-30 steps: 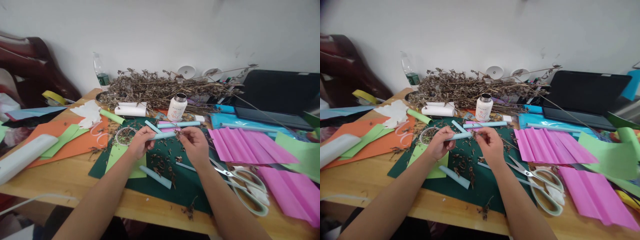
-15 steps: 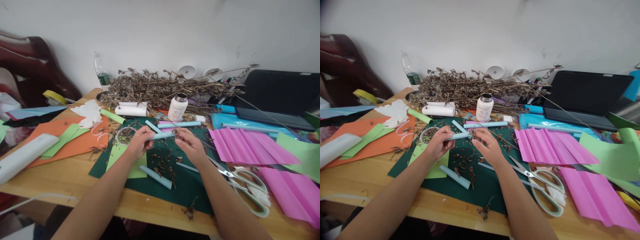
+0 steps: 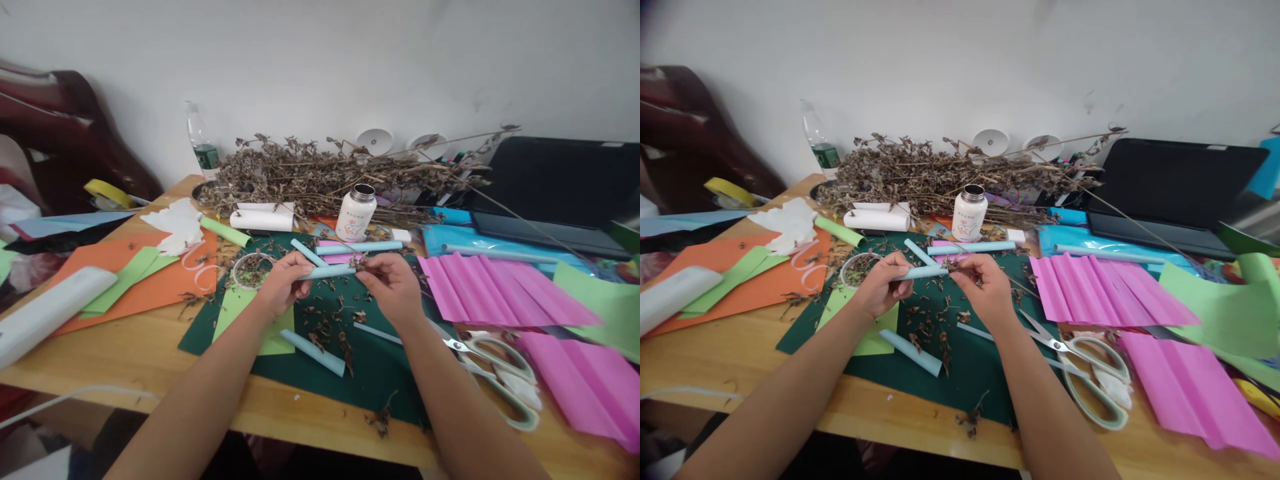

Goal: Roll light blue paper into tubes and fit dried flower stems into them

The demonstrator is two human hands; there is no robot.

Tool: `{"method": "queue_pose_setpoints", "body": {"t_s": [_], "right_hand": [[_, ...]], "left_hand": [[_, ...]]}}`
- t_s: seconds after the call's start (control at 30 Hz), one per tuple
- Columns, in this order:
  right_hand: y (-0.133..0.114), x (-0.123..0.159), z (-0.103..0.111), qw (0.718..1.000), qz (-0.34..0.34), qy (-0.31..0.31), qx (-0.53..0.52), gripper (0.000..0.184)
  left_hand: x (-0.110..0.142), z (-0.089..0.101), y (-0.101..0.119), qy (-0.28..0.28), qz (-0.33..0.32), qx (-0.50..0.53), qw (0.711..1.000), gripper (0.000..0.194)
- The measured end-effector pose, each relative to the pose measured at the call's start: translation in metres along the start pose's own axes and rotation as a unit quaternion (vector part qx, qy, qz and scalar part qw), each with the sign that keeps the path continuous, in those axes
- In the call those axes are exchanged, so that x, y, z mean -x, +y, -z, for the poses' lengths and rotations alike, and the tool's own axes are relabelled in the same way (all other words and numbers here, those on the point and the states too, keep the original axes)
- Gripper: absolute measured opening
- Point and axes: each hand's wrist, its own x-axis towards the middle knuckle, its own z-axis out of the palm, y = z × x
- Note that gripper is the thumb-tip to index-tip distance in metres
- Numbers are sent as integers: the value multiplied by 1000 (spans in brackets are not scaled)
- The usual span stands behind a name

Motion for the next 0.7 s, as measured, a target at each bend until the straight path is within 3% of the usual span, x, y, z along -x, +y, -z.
{"method": "queue_pose_setpoints", "body": {"t_s": [0.1,0.37,0.7], "right_hand": [[-1,0,0,1000,-12,9,12,9],[11,3,-9,987,-73,40,-141,13],[13,5,-5,993,-28,18,-118,24]], "left_hand": [[0,-1,0,-4,2,1,1000,14],[1,-2,-2,-7,8,-6,1000,17],[2,-7,-5,-2,17,37,999,15]]}}
